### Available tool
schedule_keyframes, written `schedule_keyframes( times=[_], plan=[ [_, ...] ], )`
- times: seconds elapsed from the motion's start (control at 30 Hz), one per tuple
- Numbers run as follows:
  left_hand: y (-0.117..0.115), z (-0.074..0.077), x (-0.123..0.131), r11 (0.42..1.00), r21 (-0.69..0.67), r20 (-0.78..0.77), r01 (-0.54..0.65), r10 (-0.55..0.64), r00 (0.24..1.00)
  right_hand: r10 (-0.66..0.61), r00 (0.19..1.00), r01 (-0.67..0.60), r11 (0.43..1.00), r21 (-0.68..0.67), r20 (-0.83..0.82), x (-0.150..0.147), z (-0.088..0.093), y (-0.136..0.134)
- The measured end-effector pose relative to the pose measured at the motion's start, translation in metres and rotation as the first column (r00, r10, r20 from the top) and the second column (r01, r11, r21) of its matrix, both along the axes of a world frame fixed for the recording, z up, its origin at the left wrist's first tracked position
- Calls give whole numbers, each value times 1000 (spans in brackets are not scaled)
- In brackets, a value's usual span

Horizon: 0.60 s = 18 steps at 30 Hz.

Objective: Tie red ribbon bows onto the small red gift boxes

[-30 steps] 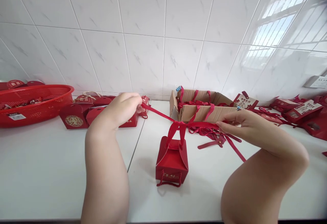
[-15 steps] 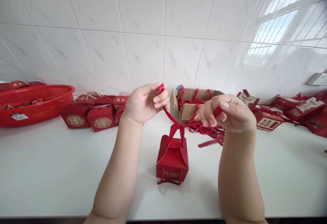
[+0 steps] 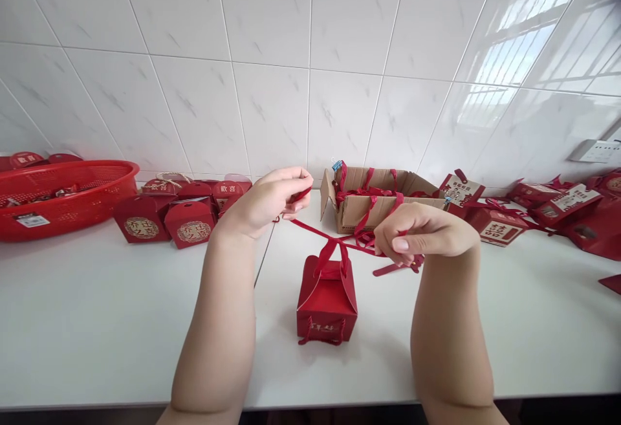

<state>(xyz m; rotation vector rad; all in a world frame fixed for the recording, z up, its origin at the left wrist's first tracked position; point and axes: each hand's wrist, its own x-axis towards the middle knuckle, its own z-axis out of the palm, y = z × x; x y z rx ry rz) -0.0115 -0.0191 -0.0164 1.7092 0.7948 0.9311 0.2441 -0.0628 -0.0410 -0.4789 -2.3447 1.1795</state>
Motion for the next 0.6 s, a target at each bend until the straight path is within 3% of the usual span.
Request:
schedule_keyframes(
  times=[0.17, 0.27, 0.43, 0.6],
  plan=[
    [13, -7, 2, 998, -5, -79, -66, 65, 995, -21, 998, 21, 1000, -2, 64, 1, 2, -1],
    [27, -14, 4, 986, -13, -81, -167, 166, 983, -13, 995, 20, 998, -63, 102, -4, 2, 1],
    [43, -22, 4, 948, 14, -21, -317, 317, 948, -55, 988, 86, 972, -218, 144, -11, 1, 5],
    [50, -24, 4, 910, -10, 47, -415, 415, 909, -153, 972, 196, 945, -263, 177, -10, 0, 8]
  ],
)
